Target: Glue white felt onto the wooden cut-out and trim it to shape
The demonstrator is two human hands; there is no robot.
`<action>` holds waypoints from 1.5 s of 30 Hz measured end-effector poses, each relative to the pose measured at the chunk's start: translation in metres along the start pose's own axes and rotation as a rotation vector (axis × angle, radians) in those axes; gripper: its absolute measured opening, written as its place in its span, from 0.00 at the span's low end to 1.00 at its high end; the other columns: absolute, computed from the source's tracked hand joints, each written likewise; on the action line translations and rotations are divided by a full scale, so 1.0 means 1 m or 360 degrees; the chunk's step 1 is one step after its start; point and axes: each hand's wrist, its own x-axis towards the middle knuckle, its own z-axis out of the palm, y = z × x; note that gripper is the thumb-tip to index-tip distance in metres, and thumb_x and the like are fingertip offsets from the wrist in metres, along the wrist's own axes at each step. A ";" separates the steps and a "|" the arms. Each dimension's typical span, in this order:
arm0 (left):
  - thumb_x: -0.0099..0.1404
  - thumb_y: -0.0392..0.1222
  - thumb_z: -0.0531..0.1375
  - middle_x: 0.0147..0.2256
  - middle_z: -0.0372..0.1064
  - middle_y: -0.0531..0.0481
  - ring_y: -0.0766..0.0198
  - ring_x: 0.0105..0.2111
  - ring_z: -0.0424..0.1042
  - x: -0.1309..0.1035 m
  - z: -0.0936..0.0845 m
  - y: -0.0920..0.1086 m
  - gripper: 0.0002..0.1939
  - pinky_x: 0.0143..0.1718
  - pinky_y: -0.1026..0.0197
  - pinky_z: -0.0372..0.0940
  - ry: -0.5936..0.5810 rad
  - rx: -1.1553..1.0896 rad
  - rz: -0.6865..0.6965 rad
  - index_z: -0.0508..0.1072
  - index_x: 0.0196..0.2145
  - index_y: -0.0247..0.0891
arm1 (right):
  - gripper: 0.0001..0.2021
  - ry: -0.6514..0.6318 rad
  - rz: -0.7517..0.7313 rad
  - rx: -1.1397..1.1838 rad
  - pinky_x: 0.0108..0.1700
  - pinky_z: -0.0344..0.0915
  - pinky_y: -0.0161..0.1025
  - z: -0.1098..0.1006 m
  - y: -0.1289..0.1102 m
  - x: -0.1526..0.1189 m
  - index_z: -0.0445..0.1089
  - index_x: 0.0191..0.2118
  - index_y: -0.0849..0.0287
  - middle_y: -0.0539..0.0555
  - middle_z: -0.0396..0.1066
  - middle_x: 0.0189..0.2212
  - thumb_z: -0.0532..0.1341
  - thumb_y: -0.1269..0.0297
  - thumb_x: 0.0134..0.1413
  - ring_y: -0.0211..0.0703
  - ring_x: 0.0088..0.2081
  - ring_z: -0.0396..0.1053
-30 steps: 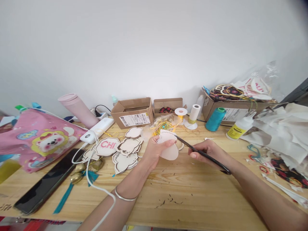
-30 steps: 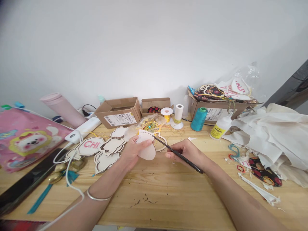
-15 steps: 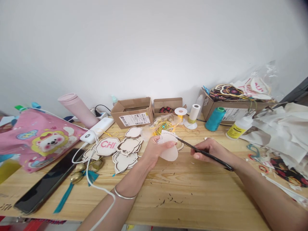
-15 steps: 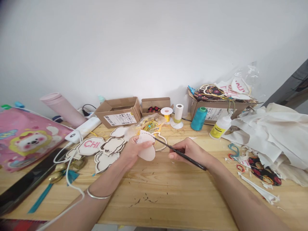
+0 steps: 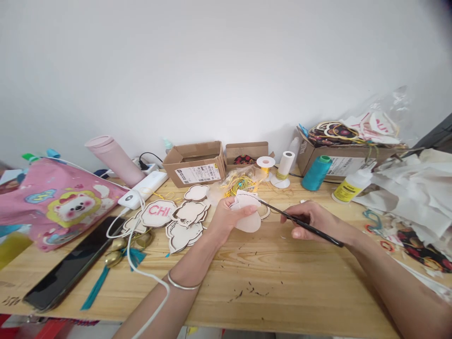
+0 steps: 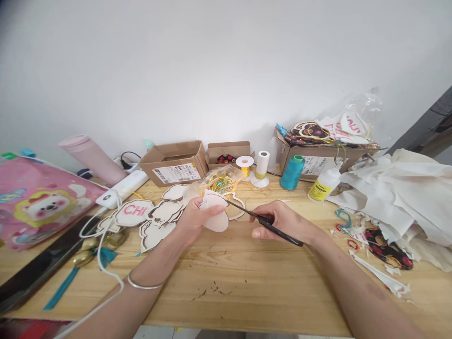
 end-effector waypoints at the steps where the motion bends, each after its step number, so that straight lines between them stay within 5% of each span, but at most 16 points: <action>1: 0.38 0.43 0.69 0.26 0.74 0.49 0.66 0.23 0.69 0.000 0.000 0.000 0.15 0.24 0.66 0.62 0.0003 -0.0002 -0.0001 0.76 0.26 0.36 | 0.21 0.0002 -0.0007 0.0004 0.21 0.41 0.31 0.000 0.000 0.000 0.67 0.34 0.64 0.44 0.47 0.18 0.57 0.48 0.46 0.30 0.21 0.44; 21: 0.39 0.41 0.69 0.25 0.73 0.49 0.68 0.22 0.68 0.000 -0.001 0.001 0.13 0.24 0.68 0.62 -0.0063 -0.0007 -0.0028 0.76 0.26 0.35 | 0.20 -0.0041 0.0087 -0.0023 0.21 0.43 0.30 0.000 -0.004 0.003 0.67 0.24 0.64 0.46 0.50 0.17 0.55 0.49 0.49 0.31 0.21 0.46; 38: 0.40 0.42 0.69 0.25 0.73 0.51 0.69 0.23 0.68 0.002 -0.006 -0.002 0.14 0.24 0.68 0.61 -0.0135 0.0069 -0.0042 0.76 0.26 0.35 | 0.19 0.0062 -0.0014 -0.0370 0.21 0.47 0.30 -0.001 0.002 0.003 0.70 0.26 0.65 0.47 0.57 0.17 0.56 0.51 0.49 0.31 0.20 0.49; 45: 0.39 0.40 0.69 0.26 0.73 0.51 0.69 0.23 0.69 0.003 -0.005 -0.006 0.13 0.25 0.69 0.63 -0.0139 -0.0090 -0.0041 0.76 0.26 0.35 | 0.19 0.0112 -0.0022 -0.0202 0.21 0.47 0.30 0.003 -0.005 0.005 0.69 0.24 0.65 0.47 0.57 0.16 0.57 0.51 0.49 0.30 0.19 0.49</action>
